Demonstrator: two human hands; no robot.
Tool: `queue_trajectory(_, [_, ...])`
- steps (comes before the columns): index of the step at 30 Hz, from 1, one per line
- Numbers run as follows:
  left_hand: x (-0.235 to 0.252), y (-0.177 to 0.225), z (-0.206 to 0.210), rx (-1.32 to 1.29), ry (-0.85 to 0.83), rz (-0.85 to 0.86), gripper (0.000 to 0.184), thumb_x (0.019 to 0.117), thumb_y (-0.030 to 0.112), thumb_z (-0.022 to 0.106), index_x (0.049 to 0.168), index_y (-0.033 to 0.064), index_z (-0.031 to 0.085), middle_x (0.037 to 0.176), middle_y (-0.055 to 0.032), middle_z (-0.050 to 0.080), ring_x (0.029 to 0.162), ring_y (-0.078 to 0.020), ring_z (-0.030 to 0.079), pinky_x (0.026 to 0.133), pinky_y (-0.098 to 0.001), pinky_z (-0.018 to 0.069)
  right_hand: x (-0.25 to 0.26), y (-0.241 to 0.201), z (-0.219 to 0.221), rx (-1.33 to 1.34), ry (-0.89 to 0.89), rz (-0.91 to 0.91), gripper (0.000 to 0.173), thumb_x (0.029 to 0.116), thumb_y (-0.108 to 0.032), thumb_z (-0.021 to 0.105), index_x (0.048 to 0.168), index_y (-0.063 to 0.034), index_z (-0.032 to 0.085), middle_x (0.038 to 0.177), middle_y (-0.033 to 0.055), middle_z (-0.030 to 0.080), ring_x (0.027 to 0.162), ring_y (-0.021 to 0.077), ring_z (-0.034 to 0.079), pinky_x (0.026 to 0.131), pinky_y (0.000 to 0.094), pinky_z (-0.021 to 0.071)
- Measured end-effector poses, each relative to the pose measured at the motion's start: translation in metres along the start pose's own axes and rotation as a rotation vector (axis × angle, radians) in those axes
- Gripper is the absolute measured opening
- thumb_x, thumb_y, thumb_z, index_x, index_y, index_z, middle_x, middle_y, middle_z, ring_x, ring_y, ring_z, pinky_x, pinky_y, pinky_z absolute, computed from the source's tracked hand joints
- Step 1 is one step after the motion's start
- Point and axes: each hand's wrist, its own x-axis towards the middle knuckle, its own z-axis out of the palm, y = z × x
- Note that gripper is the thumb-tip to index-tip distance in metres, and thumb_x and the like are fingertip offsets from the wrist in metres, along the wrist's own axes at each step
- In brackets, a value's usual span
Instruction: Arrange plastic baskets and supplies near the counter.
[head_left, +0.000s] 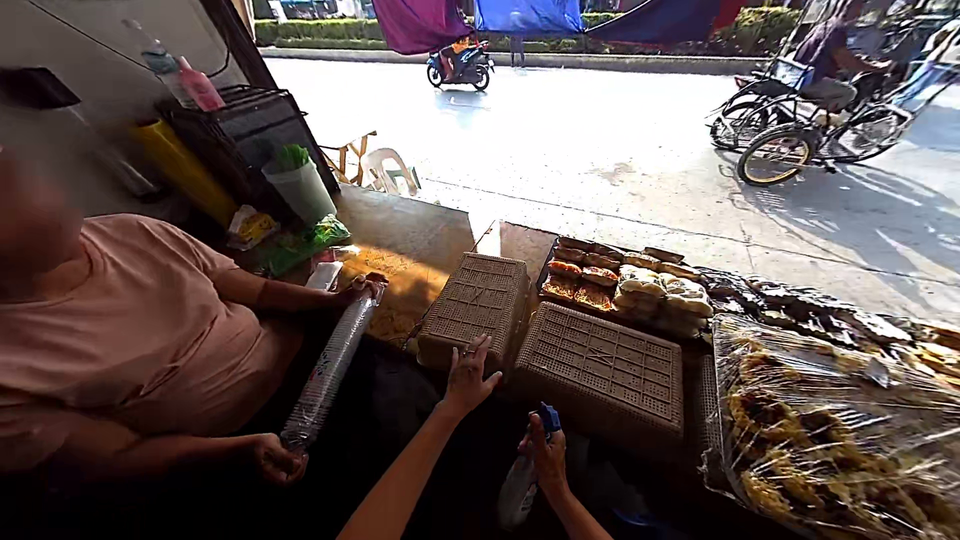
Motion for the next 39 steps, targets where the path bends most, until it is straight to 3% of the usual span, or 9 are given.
queue_trajectory(3, [0.032, -0.007, 0.007, 0.142, -0.165, 0.002, 0.075, 0.1005, 0.039, 0.063, 0.161, 0.0063, 0.031, 0.168, -0.0167, 0.027, 0.157, -0.0332, 0.019, 0.122, -0.0681, 0.0028, -0.006, -0.007, -0.011, 0.027, 0.043, -0.058, 0.034, 0.1011, -0.02, 0.049, 0.114, 0.0111, 0.054, 0.065, -0.0031, 0.06, 0.051, 0.0029, 0.06, 0.056, 0.0211, 0.057])
queue_trajectory(20, [0.04, -0.026, 0.005, 0.197, -0.152, 0.119, 0.069, 0.1022, 0.032, 0.06, 0.158, 0.0015, 0.034, 0.166, -0.0179, 0.03, 0.156, -0.0341, 0.025, 0.124, -0.0598, 0.0152, 0.02, 0.006, 0.057, 0.006, 0.225, -0.153, 0.04, 0.0975, -0.025, 0.056, 0.114, 0.0112, 0.056, 0.07, -0.0023, 0.062, 0.055, 0.0006, 0.06, 0.058, 0.0193, 0.0555])
queue_trajectory(24, [0.015, -0.036, 0.024, -0.266, 0.32, 0.362, 0.052, 0.0853, 0.01, 0.068, 0.132, -0.0104, 0.061, 0.138, -0.0263, 0.062, 0.128, -0.0414, 0.061, 0.108, -0.0539, 0.0472, 0.021, 0.005, 0.064, 0.017, 0.256, -0.129, 0.041, 0.0988, -0.024, 0.055, 0.119, 0.0119, 0.053, 0.069, -0.004, 0.061, 0.055, 0.0004, 0.06, 0.058, 0.0191, 0.0559])
queue_trajectory(26, [-0.017, -0.045, 0.04, -0.541, 0.168, 0.342, 0.053, 0.0855, 0.008, 0.064, 0.134, -0.0137, 0.057, 0.134, -0.0271, 0.063, 0.126, -0.0357, 0.062, 0.108, -0.0456, 0.0488, 0.02, 0.005, 0.063, 0.005, 0.276, -0.096, 0.035, 0.1014, -0.018, 0.051, 0.117, 0.0133, 0.054, 0.067, -0.0037, 0.061, 0.054, 0.0014, 0.06, 0.058, 0.0202, 0.0563])
queue_trajectory(28, [-0.052, -0.064, 0.057, -0.779, -0.273, 0.185, 0.086, 0.0876, 0.029, 0.07, 0.152, -0.0139, 0.033, 0.148, -0.0289, 0.05, 0.139, -0.0314, 0.051, 0.116, -0.0406, 0.041, 0.019, 0.009, 0.064, -0.011, 0.285, -0.034, 0.03, 0.1029, -0.014, 0.047, 0.112, 0.0132, 0.055, 0.066, -0.003, 0.06, 0.054, 0.0024, 0.059, 0.058, 0.0211, 0.0566])
queue_trajectory(30, [-0.073, -0.076, 0.069, -0.84, -0.613, 0.05, 0.117, 0.0774, 0.041, 0.085, 0.16, -0.0072, 0.017, 0.158, -0.0246, 0.039, 0.147, -0.0254, 0.041, 0.122, -0.0375, 0.034, 0.021, 0.015, 0.068, -0.028, 0.281, 0.025, 0.028, 0.1034, -0.013, 0.047, 0.109, 0.0132, 0.056, 0.066, -0.002, 0.059, 0.053, 0.0026, 0.058, 0.057, 0.0215, 0.0563])
queue_trajectory(34, [-0.084, -0.079, 0.092, -0.796, -0.71, -0.049, 0.087, 0.0818, 0.027, 0.083, 0.149, -0.0067, 0.04, 0.137, -0.023, 0.06, 0.127, -0.0247, 0.06, 0.112, -0.0406, 0.0454, 0.027, 0.019, 0.074, -0.123, 0.175, 0.197, 0.031, 0.1049, -0.018, 0.05, 0.111, 0.012, 0.056, 0.067, 0.0019, 0.061, 0.055, 0.006, 0.06, 0.059, 0.0239, 0.0567])
queue_trajectory(36, [-0.08, -0.082, 0.094, -0.838, -0.743, -0.076, 0.074, 0.0854, 0.022, 0.08, 0.144, -0.0069, 0.045, 0.131, -0.0215, 0.063, 0.122, -0.0225, 0.062, 0.109, -0.0385, 0.0472, 0.031, 0.011, 0.073, -0.182, 0.072, 0.32, 0.038, 0.1077, -0.019, 0.051, 0.128, 0.0134, 0.053, 0.092, 0.0148, 0.067, 0.077, 0.0143, 0.066, 0.075, 0.0297, 0.0575])
queue_trajectory(39, [-0.075, -0.086, 0.087, -0.916, -0.792, -0.066, 0.071, 0.0866, 0.018, 0.079, 0.144, -0.0066, 0.045, 0.131, -0.019, 0.063, 0.118, -0.0168, 0.063, 0.107, -0.0336, 0.0489, 0.036, 0.014, 0.063, -0.126, -0.08, 0.288, 0.052, 0.1027, -0.017, 0.055, 0.143, 0.0128, 0.043, 0.133, 0.0246, 0.059, 0.117, 0.02, 0.062, 0.101, 0.0315, 0.0511])
